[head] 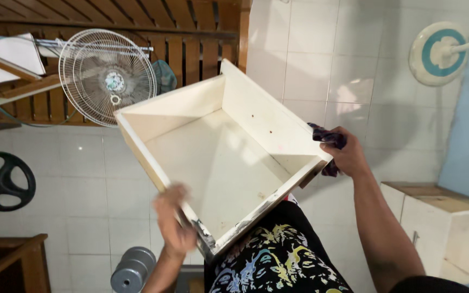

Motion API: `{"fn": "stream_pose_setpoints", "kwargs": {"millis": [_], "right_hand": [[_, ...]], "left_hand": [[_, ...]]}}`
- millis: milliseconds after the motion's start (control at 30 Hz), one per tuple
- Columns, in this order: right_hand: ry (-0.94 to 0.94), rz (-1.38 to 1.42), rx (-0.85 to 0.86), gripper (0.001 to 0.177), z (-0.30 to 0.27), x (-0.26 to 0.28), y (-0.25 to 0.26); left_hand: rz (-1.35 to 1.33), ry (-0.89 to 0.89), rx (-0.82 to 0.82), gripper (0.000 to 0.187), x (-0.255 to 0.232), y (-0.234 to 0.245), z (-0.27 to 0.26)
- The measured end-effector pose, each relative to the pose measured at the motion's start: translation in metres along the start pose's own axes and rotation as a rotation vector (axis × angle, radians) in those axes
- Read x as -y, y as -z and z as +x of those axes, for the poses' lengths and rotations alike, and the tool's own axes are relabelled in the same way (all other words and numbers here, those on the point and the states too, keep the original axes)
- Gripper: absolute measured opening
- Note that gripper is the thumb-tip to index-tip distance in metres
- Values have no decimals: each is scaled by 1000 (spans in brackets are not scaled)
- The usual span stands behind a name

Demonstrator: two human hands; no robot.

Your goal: The person cleans a drawer and its faceplate using a cloth.

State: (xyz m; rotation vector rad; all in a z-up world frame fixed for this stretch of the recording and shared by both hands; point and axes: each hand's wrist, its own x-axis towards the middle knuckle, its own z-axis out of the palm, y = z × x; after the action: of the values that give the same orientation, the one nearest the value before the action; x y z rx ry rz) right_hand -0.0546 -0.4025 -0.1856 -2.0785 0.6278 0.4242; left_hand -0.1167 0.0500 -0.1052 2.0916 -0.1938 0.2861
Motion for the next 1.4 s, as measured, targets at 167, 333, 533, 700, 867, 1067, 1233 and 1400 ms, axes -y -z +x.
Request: {"fn": "stream_pose_setpoints", "kwargs": {"millis": [167, 333, 533, 700, 867, 1067, 1233, 1400], "right_hand": [[64, 24, -20, 31, -10, -12, -14], [100, -107, -1, 33, -25, -11, -37], [-146, -194, 55, 37, -40, 33, -39], [-120, -448, 176, 35, -32, 51, -17], [151, -543, 17, 45, 21, 61, -24], [367, -553, 39, 41, 62, 46, -105], [369, -586, 166, 42, 83, 44, -90], [338, -699, 304, 42, 104, 68, -82]], "left_hand": [[-263, 922, -166, 106, 88, 0, -21], [-739, 1237, -210, 93, 178, -11, -89], [-889, 1242, -206, 88, 216, -15, -132], [-673, 1020, -179, 98, 157, -13, -108], [-426, 976, -95, 107, 116, -27, -107], [-586, 1111, -34, 127, 104, -25, -113], [521, 494, -22, 122, 102, 29, -19], [824, 711, 618, 84, 151, 14, 106]]}}
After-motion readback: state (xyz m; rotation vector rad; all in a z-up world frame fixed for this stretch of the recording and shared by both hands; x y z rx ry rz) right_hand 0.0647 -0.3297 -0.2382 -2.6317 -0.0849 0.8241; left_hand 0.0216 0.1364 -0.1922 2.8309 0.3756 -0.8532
